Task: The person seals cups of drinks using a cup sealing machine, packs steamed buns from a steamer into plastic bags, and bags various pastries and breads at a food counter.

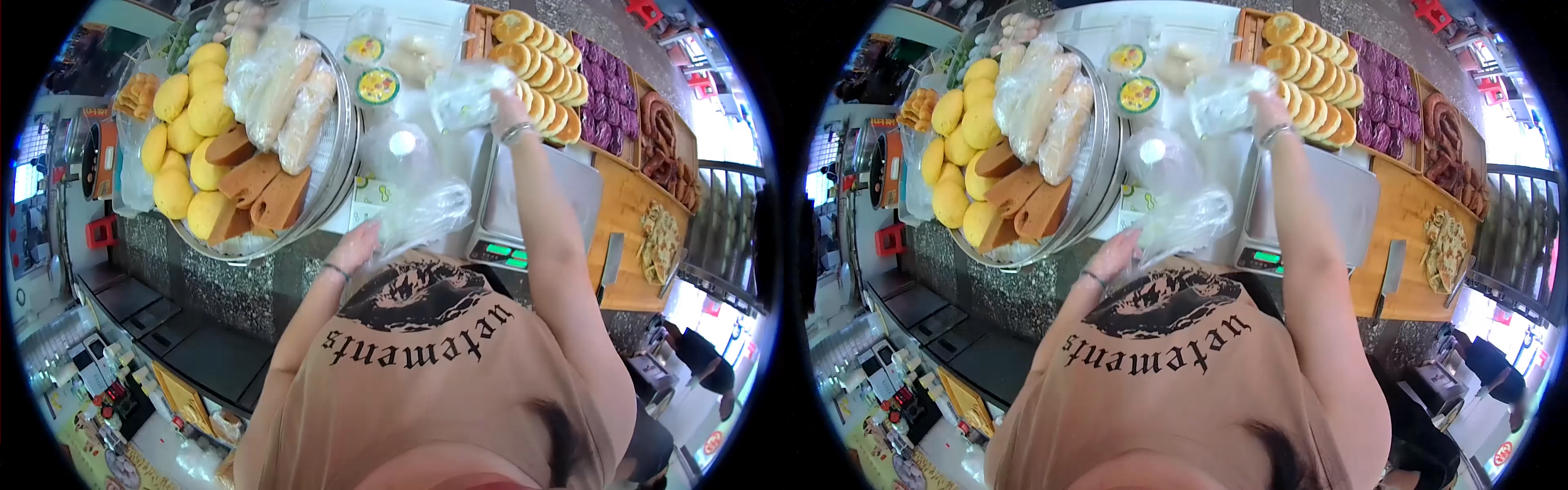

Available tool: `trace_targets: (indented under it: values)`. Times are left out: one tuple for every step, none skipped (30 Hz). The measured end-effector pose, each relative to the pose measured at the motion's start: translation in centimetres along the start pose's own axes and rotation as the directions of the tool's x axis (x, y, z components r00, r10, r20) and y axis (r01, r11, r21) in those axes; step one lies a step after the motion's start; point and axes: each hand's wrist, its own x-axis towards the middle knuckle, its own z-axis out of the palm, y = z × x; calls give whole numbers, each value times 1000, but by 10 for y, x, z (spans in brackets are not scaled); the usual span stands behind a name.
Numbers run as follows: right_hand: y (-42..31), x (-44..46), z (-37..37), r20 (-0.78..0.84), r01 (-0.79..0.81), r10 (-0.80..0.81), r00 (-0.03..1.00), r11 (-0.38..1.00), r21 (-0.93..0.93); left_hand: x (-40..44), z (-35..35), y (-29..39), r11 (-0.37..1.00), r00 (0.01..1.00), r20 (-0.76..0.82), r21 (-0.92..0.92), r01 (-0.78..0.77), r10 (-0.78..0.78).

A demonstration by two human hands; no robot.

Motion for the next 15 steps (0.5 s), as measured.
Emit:
trace_targets:
  values:
    - [10,0,-1,68,-172,185,980,636,753,5,2,2,998,1000,3,-53,-25,25]
    - [13,-5,-8,256,-209,267,929,-192,959,11,3,2,998,998,58,-58,8,-5]
    - [23,-23,-18,285,-224,287,915,-229,947,18,3,2,998,993,114,-59,37,-30]
    - [15,-47,-41,258,-164,261,930,-334,928,16,6,15,995,994,84,-62,74,-69]
    - [7,-71,-58,221,-101,236,946,-434,895,28,10,8,995,993,89,-65,80,-74]
    - [1,-97,-61,231,-109,238,944,-434,894,44,17,-7,986,983,130,-93,141,-128]
    - [-4,-122,-63,357,-232,126,926,-555,799,52,23,-17,971,967,173,-119,207,-185]
    - [-8,-135,-65,454,-345,0,891,-650,677,48,19,2,979,961,195,-21,201,-194]
    - [-6,-146,-36,445,-372,-1,895,-553,746,55,24,2,979,962,194,-24,201,-192]
    - [-6,-165,-8,662,-573,-25,749,-526,629,62,31,-3,980,954,232,-24,198,-188]
    - [-18,-177,9,720,-677,0,694,-340,652,71,38,-9,982,948,266,-21,189,-177]
    - [-31,-180,36,727,-711,-77,682,-298,636,80,49,-22,990,966,240,77,-119,97]
    - [-43,-179,40,784,-801,-166,599,-89,593,104,60,-49,785,887,294,422,-455,356]
    - [-62,-175,46,796,-815,-185,577,-70,575,106,67,-50,962,948,309,-273,9,79]
    - [-61,-173,68,803,-809,-133,582,7,587,104,69,-48,969,945,298,-241,-61,134]
